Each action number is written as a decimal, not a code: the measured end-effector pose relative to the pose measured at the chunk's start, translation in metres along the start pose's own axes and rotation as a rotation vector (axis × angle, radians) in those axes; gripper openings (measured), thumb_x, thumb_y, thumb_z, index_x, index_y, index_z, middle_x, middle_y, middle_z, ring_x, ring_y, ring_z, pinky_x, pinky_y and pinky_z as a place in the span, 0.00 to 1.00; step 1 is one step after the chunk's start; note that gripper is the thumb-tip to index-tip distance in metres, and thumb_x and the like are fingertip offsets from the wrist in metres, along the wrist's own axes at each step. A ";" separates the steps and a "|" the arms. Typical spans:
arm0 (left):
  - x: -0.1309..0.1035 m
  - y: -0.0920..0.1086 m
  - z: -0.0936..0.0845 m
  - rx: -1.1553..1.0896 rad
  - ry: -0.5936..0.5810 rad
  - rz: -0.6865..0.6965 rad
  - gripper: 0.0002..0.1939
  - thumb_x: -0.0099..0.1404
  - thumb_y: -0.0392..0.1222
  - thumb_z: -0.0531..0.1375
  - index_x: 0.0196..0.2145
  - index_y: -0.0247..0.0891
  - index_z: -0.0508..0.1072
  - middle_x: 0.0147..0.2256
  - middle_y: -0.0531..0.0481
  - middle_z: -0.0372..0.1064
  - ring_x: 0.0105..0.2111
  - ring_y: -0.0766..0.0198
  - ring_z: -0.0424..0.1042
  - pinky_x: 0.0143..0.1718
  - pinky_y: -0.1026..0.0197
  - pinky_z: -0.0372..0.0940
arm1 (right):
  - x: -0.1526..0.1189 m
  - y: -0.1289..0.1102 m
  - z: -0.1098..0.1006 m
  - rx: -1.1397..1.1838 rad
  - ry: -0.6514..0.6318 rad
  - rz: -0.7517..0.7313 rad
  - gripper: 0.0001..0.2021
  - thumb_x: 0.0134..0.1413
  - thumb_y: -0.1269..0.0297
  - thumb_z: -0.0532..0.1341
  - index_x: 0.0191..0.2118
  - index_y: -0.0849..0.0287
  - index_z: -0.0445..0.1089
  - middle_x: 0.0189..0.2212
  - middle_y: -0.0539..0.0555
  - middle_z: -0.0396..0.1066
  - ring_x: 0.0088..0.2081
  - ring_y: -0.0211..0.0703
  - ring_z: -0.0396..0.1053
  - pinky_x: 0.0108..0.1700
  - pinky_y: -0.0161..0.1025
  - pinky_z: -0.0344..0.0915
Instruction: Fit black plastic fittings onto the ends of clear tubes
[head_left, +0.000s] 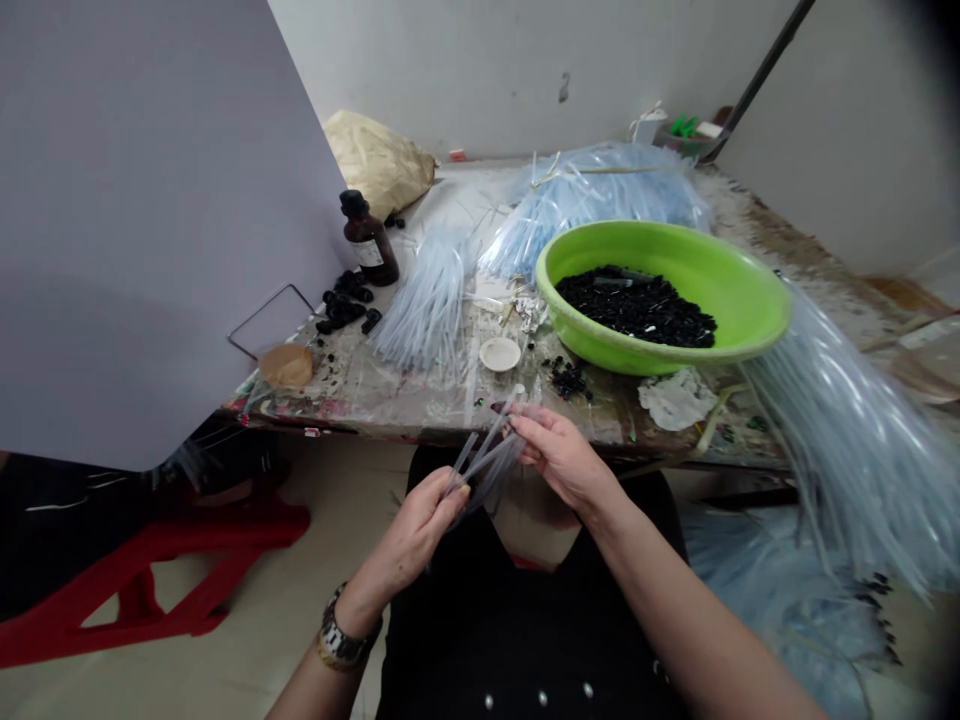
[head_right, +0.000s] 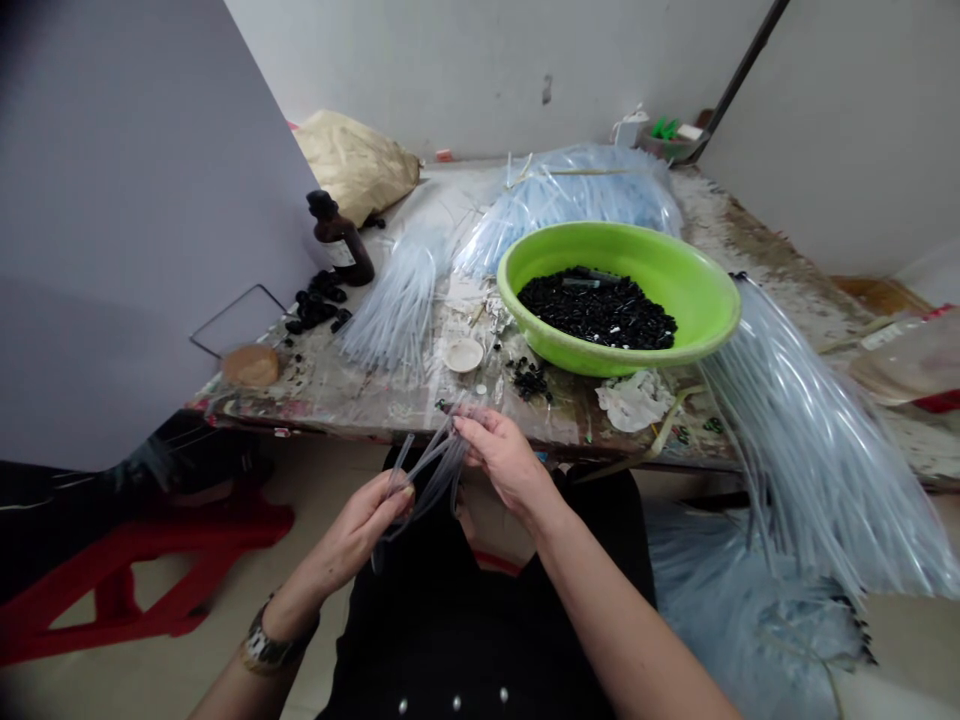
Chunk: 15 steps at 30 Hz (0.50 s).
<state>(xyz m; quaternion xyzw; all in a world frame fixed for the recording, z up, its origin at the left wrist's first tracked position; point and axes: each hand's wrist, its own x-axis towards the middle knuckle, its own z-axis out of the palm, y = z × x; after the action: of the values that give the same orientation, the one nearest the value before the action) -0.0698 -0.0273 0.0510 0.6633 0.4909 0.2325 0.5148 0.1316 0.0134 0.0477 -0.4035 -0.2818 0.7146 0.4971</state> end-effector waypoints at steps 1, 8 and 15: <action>-0.001 0.000 -0.001 0.001 -0.020 0.005 0.15 0.71 0.47 0.50 0.29 0.39 0.63 0.30 0.53 0.57 0.31 0.63 0.58 0.34 0.62 0.55 | 0.000 0.000 0.000 -0.012 -0.010 0.003 0.16 0.42 0.56 0.70 0.36 0.60 0.73 0.25 0.48 0.70 0.22 0.30 0.60 0.23 0.30 0.52; 0.002 0.001 -0.003 -0.075 0.053 0.033 0.13 0.71 0.46 0.49 0.34 0.39 0.68 0.33 0.50 0.64 0.35 0.61 0.64 0.39 0.61 0.58 | -0.002 0.007 0.005 -0.114 -0.046 -0.012 0.17 0.42 0.53 0.69 0.33 0.57 0.68 0.21 0.44 0.64 0.20 0.30 0.56 0.22 0.30 0.50; 0.013 0.007 0.010 -0.109 0.032 0.061 0.12 0.69 0.44 0.52 0.42 0.40 0.74 0.43 0.47 0.71 0.44 0.57 0.67 0.49 0.59 0.59 | -0.009 0.013 0.009 -0.330 -0.069 -0.209 0.10 0.54 0.56 0.61 0.37 0.57 0.70 0.31 0.50 0.70 0.34 0.39 0.67 0.37 0.35 0.63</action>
<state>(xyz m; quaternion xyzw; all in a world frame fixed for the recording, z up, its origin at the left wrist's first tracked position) -0.0533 -0.0200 0.0516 0.6451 0.4654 0.2850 0.5348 0.1192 0.0008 0.0443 -0.4232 -0.4522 0.6169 0.4856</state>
